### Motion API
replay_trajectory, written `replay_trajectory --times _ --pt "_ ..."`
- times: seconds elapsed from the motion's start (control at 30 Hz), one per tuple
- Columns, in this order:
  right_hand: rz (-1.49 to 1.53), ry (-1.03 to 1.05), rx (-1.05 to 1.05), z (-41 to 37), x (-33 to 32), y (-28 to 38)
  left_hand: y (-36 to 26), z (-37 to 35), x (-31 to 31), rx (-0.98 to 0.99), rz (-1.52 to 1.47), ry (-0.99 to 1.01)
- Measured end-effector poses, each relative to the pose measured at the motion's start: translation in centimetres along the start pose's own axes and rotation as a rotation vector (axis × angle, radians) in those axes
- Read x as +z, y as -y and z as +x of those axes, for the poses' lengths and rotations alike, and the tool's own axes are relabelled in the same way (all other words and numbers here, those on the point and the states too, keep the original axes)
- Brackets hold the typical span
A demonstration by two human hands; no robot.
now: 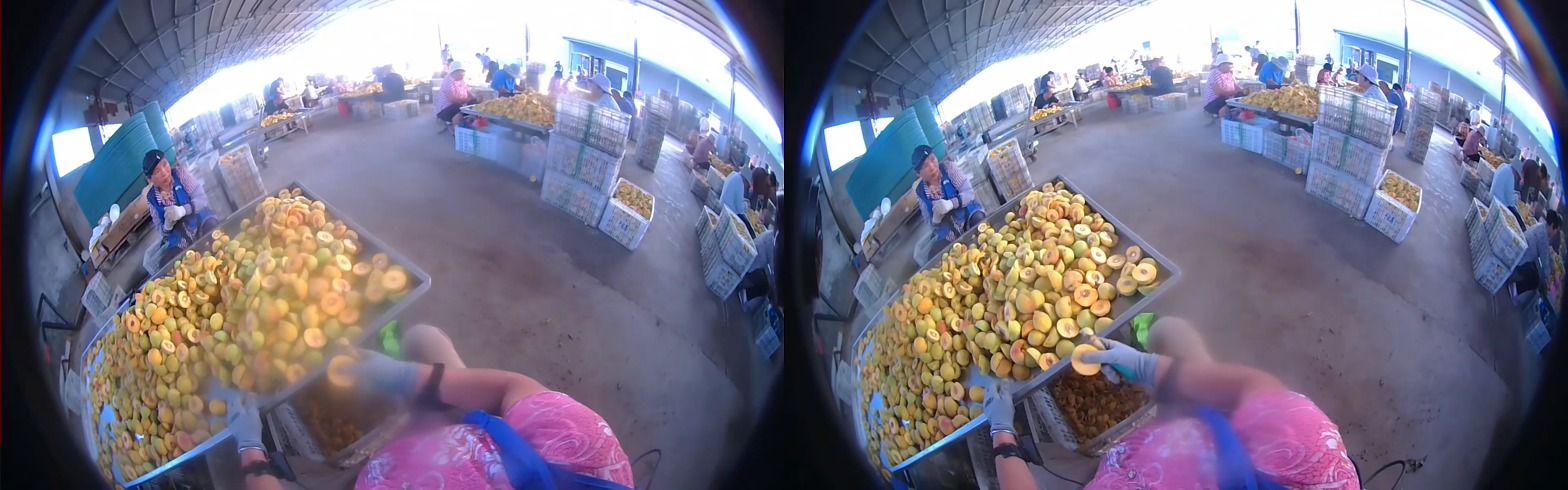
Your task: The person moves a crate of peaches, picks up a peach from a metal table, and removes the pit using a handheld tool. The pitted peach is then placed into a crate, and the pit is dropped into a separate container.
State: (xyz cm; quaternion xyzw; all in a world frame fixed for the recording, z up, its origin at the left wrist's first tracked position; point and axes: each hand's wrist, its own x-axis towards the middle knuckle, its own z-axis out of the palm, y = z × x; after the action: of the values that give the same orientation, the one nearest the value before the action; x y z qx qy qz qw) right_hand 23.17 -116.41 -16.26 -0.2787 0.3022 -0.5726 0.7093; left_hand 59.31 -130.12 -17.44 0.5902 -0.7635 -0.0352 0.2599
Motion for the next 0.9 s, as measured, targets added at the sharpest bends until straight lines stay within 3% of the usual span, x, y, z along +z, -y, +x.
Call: replay_trajectory --times 0.03,0.1,0.2,0.37,0.4,0.53,0.6,0.63,0.7,0.9 --pt "-0.080 -0.054 -0.074 -2.1 1.4 2.6 1.3 0.3 1.0 -0.039 0.230 0.023" --pt "-0.106 -0.137 -0.068 -4.3 2.5 5.3 0.1 0.7 0.8 -0.033 0.198 0.099" --pt "0.082 -0.256 -0.036 -6.0 3.4 7.2 -3.3 1.4 1.2 0.004 0.115 0.179" --pt "0.204 -0.196 -0.015 -4.7 1.6 6.5 -4.0 4.0 7.8 0.426 0.159 0.303" --pt "0.187 -0.194 0.011 -5.1 2.1 6.9 -4.3 4.1 8.5 0.462 0.301 0.336" --pt "0.105 -0.201 0.065 -6.0 3.8 7.7 -6.6 4.0 6.4 0.526 0.136 0.304" --pt "0.083 -0.202 0.066 -5.3 2.9 7.1 -8.4 4.0 4.5 0.351 0.037 0.479" --pt "0.060 -0.203 0.069 -5.2 2.9 7.0 -7.5 4.4 5.3 0.358 0.041 0.478" --pt "0.066 -0.183 0.062 -5.5 3.2 7.0 -5.6 5.1 6.6 0.653 0.107 0.492" --pt "0.063 -0.160 0.046 -5.0 2.3 6.1 -5.5 4.9 6.1 0.736 -0.005 0.456"
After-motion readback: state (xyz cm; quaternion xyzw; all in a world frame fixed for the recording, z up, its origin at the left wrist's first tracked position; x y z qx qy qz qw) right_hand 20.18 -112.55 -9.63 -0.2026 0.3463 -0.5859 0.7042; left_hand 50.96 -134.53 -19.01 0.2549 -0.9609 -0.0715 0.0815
